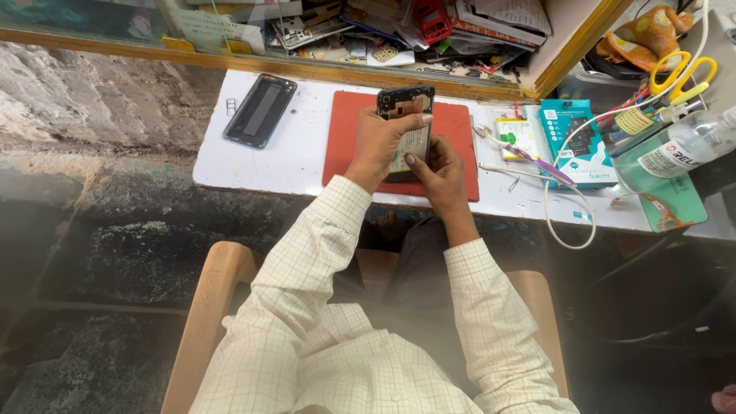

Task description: The person removes the back cover of a smartphone, disconnects the battery, and uses a screwdriver to adjust internal components. They then reconnect the battery and place the back cover aside.

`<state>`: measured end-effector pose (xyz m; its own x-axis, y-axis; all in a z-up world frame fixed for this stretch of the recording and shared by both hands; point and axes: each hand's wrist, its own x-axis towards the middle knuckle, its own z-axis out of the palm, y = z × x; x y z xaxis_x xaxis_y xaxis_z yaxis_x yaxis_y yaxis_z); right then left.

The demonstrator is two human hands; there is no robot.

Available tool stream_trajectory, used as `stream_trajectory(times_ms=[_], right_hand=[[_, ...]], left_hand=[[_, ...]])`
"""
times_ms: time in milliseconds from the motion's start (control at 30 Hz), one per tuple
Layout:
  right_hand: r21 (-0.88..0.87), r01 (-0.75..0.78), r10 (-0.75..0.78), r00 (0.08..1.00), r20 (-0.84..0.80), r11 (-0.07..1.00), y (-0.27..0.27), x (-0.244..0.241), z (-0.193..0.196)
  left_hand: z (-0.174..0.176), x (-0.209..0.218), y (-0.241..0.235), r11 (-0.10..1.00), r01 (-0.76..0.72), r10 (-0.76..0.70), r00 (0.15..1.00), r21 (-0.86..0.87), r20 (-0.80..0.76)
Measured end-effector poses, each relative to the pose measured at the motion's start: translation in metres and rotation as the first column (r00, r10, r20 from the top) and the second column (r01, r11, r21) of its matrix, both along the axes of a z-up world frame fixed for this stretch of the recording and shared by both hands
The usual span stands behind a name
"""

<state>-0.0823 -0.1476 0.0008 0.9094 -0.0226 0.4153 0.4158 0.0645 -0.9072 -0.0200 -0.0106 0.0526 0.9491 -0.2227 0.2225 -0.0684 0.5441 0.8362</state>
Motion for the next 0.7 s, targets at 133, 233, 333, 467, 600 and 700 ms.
stream_trajectory(times_ms=[133,233,333,467,600,700], right_hand=[[0.009,0.012,-0.012,0.999,-0.034,1.000,0.000,0.000,0.000],[0.000,0.027,-0.027,0.997,-0.069,1.000,0.001,0.001,0.001],[-0.016,0.040,-0.041,0.997,-0.069,0.999,0.002,0.002,0.001],[0.007,0.019,-0.018,0.997,-0.069,1.000,0.002,0.003,0.002],[0.031,-0.012,0.014,0.998,-0.060,0.999,0.001,0.003,0.003],[0.046,-0.017,0.019,0.998,-0.060,0.999,0.001,0.004,0.002]], left_hand=[[-0.004,0.002,0.010,0.993,0.058,-0.060,0.998,0.105,0.013],[-0.012,0.005,0.023,0.993,0.071,-0.076,0.996,0.099,0.050],[-0.022,0.012,0.033,0.993,0.073,-0.076,0.997,0.089,0.028],[-0.027,0.023,0.034,0.992,0.040,-0.044,0.998,0.120,0.036],[-0.027,0.022,0.028,0.994,-0.016,0.007,0.997,0.108,0.081],[-0.027,0.015,0.026,0.996,-0.048,0.042,0.996,0.078,0.082]])
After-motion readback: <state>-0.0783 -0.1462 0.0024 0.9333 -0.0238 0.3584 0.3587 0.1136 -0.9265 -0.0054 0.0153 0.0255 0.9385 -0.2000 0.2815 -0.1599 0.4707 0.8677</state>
